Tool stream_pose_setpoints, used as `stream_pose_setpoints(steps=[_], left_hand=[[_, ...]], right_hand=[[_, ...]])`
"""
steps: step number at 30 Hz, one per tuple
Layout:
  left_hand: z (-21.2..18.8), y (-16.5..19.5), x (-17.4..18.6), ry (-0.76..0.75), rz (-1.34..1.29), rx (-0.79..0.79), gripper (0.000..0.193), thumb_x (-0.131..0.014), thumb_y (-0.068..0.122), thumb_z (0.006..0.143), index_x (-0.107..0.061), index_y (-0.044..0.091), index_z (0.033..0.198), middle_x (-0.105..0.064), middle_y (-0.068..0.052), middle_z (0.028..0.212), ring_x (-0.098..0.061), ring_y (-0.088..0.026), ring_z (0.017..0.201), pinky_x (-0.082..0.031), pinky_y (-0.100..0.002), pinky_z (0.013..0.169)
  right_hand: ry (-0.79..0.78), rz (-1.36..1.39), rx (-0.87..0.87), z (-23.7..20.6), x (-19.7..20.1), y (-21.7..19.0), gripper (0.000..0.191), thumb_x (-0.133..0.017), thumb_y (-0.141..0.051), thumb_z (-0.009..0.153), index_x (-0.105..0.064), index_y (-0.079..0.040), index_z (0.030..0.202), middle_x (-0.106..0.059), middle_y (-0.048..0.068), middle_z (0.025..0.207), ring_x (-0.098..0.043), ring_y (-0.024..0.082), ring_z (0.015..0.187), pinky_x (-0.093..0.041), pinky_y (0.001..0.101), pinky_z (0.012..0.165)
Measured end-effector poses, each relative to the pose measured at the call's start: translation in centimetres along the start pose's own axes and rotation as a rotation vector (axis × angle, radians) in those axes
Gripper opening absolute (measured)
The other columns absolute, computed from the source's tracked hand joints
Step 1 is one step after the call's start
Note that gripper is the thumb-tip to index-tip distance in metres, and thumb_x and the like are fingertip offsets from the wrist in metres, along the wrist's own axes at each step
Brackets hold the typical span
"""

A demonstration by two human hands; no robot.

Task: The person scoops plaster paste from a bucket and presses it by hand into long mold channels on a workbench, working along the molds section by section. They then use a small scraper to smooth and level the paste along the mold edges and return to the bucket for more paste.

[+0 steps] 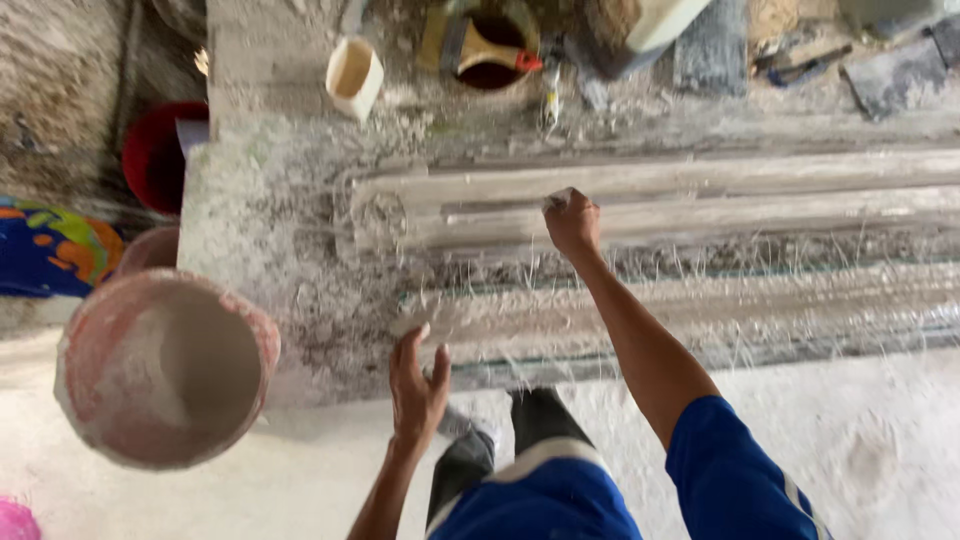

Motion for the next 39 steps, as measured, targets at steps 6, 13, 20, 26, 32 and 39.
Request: stream_pose_setpoints(steps=[6, 13, 20, 26, 32, 39], left_hand=[[1.7, 1.2, -2.3, 0.09, 0.082, 0.077, 0.042, -0.068, 0.021, 0.095, -0.061, 0.001, 0.131, -0.065, -0.02, 0.129, -0.064, -0.037, 0.12, -0.053, -0.045, 0.099], [0.9, -0.4, -3.1, 0.155, 0.084, 0.341, 0.044, -0.065, 0.025, 0.098, -0.06, 0.0, 0.134, -0.063, -0.021, 0.131, -0.066, -0.032, 0.114, -0.056, -0.042, 0.091], [4.3, 0.5, -2.7, 0.157, -0.123, 0.256, 0.059, -0.067, 0.03, 0.101, -0.046, 0.001, 0.149, -0.051, -0.02, 0.144, -0.063, -0.028, 0.121, -0.059, -0.039, 0.092], [6.9, 1.3, -2.0, -0.197, -0.383, 0.154, 0.082, -0.073, 0.026, 0.094, -0.025, 0.005, 0.157, -0.028, -0.016, 0.161, -0.062, -0.021, 0.108, -0.06, -0.033, 0.075], [3.2, -0.3, 0.1, -0.608, -0.218, 0.199, 0.025, -0.061, 0.027, 0.107, -0.067, 0.004, 0.113, -0.078, -0.005, 0.093, -0.074, -0.014, 0.082, -0.064, -0.031, 0.072], [3.0, -6.4, 4.7, -0.627, -0.044, -0.028, 0.038, -0.069, 0.024, 0.096, -0.06, 0.004, 0.127, -0.068, -0.017, 0.108, -0.069, -0.027, 0.091, -0.059, -0.042, 0.073]], right_hand=[[0.15, -0.116, 0.045, 13.9, -2.2, -3.8, 0.091, -0.088, -0.043, 0.076, -0.044, 0.01, 0.135, -0.064, 0.032, 0.103, -0.065, 0.046, 0.094, -0.054, 0.0561, 0.074], [0.396, -0.109, 0.312, 18.4, -2.0, -1.8, 0.036, -0.081, -0.022, 0.085, -0.062, -0.005, 0.111, -0.074, 0.014, 0.093, -0.069, 0.025, 0.081, -0.058, 0.0444, 0.063], [-0.057, 0.238, 0.117, 7.6, 7.7, -0.5, 0.016, -0.066, -0.02, 0.105, -0.065, -0.005, 0.099, -0.075, 0.012, 0.092, -0.056, 0.017, 0.059, -0.045, 0.0353, 0.051], [-0.614, 0.75, 0.288, -5.8, 7.5, -0.7, 0.021, -0.074, -0.026, 0.101, -0.071, -0.007, 0.111, -0.076, 0.009, 0.106, -0.074, 0.015, 0.093, -0.064, 0.0303, 0.076], [-0.871, 1.653, -0.419, -19.1, 1.2, 0.2, 0.024, -0.075, -0.018, 0.103, -0.07, 0.003, 0.111, -0.071, 0.014, 0.1, -0.062, 0.017, 0.08, -0.048, 0.0302, 0.067], [-0.483, 1.637, -0.581, -29.3, -8.0, -0.5, 0.041, -0.062, -0.03, 0.107, -0.066, 0.009, 0.116, -0.071, 0.021, 0.108, -0.068, 0.03, 0.097, -0.055, 0.042, 0.09]])
Point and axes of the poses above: each hand's wrist, its own z-axis towards the middle knuckle, its own x-axis out of the back of the hand, y = z × x, the point moved 3 cm from there along z, towards the middle knuckle
